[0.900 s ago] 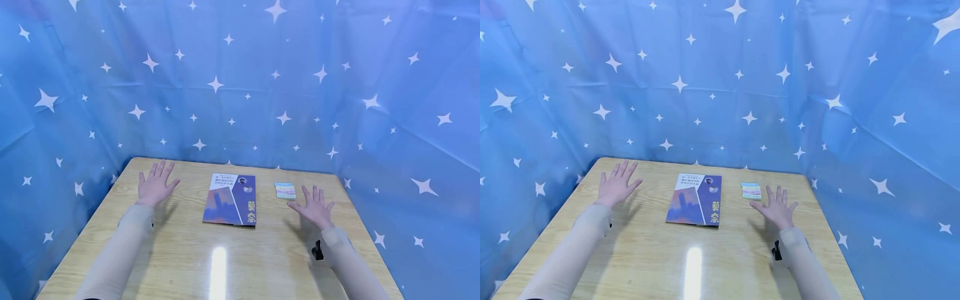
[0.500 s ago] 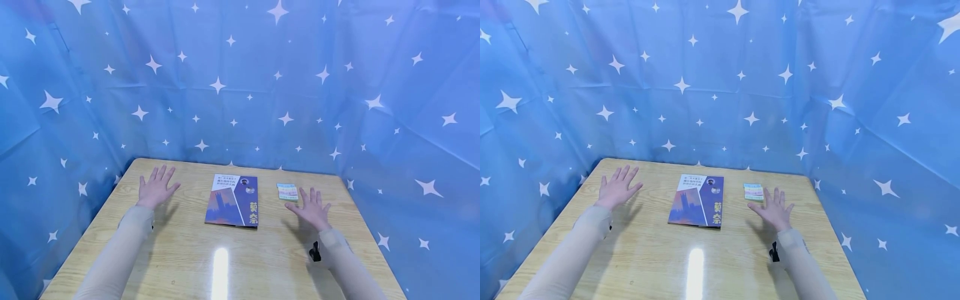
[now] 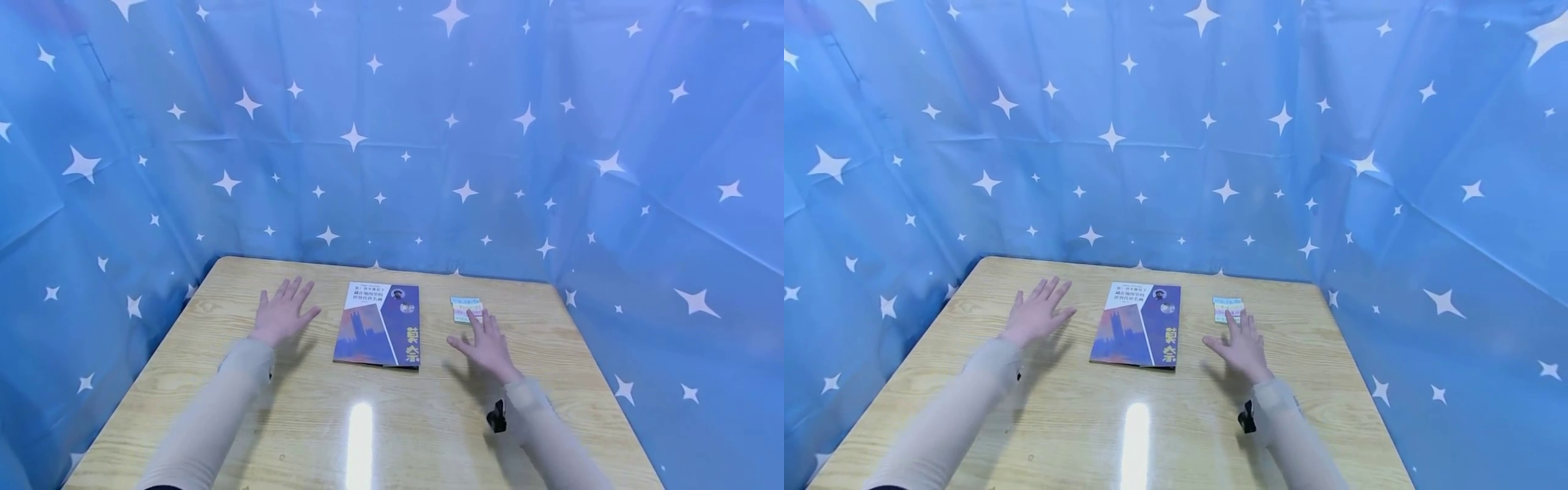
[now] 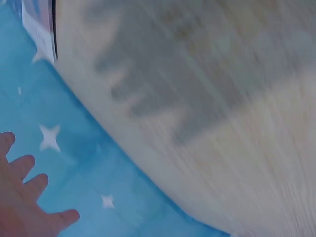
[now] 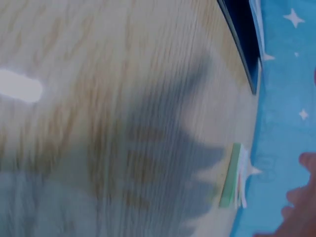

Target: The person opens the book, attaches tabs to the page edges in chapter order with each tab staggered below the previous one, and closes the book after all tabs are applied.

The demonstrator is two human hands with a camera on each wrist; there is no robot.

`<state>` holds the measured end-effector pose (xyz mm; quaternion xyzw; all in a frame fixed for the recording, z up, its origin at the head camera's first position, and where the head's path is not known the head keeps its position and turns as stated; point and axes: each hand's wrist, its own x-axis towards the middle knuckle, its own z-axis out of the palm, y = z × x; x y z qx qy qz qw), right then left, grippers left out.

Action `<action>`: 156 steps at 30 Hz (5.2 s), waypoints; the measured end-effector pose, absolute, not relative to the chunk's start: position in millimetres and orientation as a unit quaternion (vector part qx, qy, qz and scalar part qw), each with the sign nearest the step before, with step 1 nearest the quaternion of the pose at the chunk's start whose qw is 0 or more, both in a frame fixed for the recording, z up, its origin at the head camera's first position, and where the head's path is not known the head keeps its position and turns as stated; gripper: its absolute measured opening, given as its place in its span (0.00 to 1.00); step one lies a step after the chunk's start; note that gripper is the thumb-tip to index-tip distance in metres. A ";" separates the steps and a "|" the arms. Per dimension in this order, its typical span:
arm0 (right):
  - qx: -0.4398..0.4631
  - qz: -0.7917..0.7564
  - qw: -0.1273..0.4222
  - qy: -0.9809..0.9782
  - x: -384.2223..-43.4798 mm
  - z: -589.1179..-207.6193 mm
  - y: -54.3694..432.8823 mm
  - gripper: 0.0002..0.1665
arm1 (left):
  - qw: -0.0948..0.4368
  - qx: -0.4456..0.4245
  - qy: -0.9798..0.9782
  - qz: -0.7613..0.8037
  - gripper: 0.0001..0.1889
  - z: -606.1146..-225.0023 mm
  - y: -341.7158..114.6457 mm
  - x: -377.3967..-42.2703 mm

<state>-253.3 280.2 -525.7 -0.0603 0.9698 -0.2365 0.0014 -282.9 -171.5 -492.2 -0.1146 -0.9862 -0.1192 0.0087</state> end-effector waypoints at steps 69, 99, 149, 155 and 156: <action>-0.151 -0.267 0.111 0.945 -254.8 -531.4 236.2 0.36 | 0.161 -0.380 -0.904 -0.110 0.48 -486.3 -54.5 -278.0; -0.184 -0.214 0.142 0.949 -220.2 -537.2 200.7 0.45 | 0.277 -0.232 -0.930 0.066 0.33 -489.6 -112.6 -243.3; -0.186 -0.220 0.167 0.943 -226.9 -548.1 195.6 0.46 | -0.030 -0.209 -0.962 -0.171 0.60 -526.9 -110.4 -252.8; -0.198 -0.210 0.157 0.945 -230.3 -550.0 196.7 0.45 | 0.036 -0.229 -0.960 -0.156 0.53 -524.7 -108.2 -255.8; -0.198 -0.207 0.154 0.946 -231.1 -549.7 197.4 0.45 | 0.052 -0.236 -0.958 -0.155 0.52 -523.7 -108.0 -256.0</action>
